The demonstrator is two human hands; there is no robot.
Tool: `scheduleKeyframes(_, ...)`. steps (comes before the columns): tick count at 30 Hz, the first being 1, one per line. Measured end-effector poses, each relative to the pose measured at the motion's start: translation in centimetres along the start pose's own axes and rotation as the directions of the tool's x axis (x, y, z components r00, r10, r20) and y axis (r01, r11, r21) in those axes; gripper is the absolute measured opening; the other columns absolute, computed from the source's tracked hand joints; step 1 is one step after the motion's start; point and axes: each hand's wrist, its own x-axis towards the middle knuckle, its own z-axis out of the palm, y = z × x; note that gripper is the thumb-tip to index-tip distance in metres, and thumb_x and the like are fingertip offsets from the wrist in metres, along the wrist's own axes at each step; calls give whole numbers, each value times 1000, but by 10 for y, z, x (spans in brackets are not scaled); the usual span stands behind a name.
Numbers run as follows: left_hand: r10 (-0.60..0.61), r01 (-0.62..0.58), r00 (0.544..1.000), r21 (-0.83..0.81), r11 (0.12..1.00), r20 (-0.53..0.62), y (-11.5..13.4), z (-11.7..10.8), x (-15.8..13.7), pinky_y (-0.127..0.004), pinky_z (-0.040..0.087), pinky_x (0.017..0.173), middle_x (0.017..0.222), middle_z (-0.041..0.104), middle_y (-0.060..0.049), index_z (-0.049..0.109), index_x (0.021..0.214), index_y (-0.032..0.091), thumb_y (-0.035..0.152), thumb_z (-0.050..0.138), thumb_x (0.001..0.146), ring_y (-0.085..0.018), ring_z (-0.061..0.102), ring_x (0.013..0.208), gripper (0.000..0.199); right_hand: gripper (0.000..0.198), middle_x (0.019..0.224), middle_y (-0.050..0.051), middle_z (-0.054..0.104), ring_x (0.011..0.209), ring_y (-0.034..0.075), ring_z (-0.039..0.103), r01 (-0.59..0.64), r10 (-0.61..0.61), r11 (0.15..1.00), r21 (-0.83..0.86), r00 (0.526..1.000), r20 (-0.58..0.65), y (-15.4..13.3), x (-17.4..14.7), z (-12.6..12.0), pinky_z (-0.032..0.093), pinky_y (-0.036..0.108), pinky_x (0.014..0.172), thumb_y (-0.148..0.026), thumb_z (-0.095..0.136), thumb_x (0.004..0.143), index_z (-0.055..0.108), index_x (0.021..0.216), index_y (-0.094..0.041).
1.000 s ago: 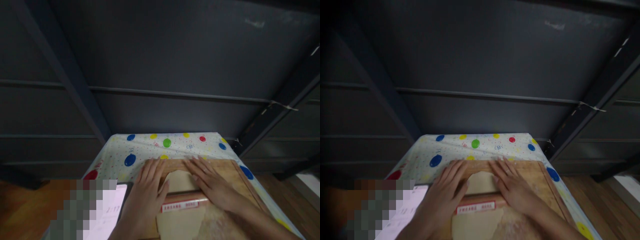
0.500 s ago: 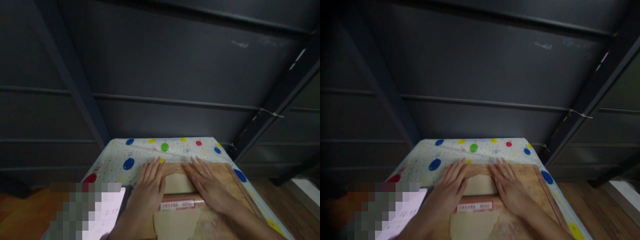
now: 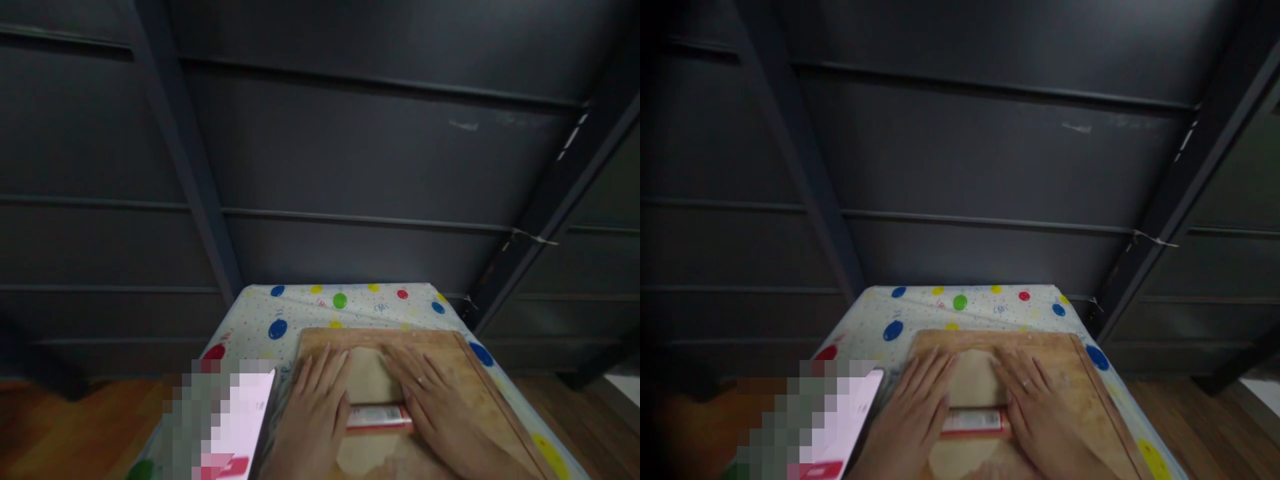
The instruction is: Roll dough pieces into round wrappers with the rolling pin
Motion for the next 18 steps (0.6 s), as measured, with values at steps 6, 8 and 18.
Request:
scheduleKeyframes(6, -193, 203, 972, -63, 977, 130, -15, 16, 28, -56, 35, 116, 153, 46, -13, 41, 147, 11, 20, 35, 92, -31, 34, 145, 56, 53, 163, -1, 25, 151, 29, 11, -106, 88, 993, -59, 966, -242, 29, 38, 5, 22, 58, 119, -33, 43, 100, 37, 152, -34)
scheduleKeyframes(8, -222, 232, 965, -66, 970, 139, -19, 16, 29, -58, 35, 115, 151, 48, -14, 43, 145, 11, 21, 34, 93, -32, 37, 143, 54, 47, 161, 0, 31, 151, 29, 15, -130, 114, 990, -47, 963, -243, 40, 39, 11, 23, 59, 119, -37, 41, 101, 46, 147, -33)
scheduleKeyframes(18, -163, 181, 981, -207, 961, 105, -31, 13, 25, -55, 34, 116, 151, 48, -8, 50, 140, 21, 32, 49, 91, -30, 35, 143, 50, 40, 153, 6, 44, 149, 30, 20, -155, 164, 986, 58, 965, -205, 48, 53, 2, 29, 57, 117, -35, 44, 98, 61, 133, -25)
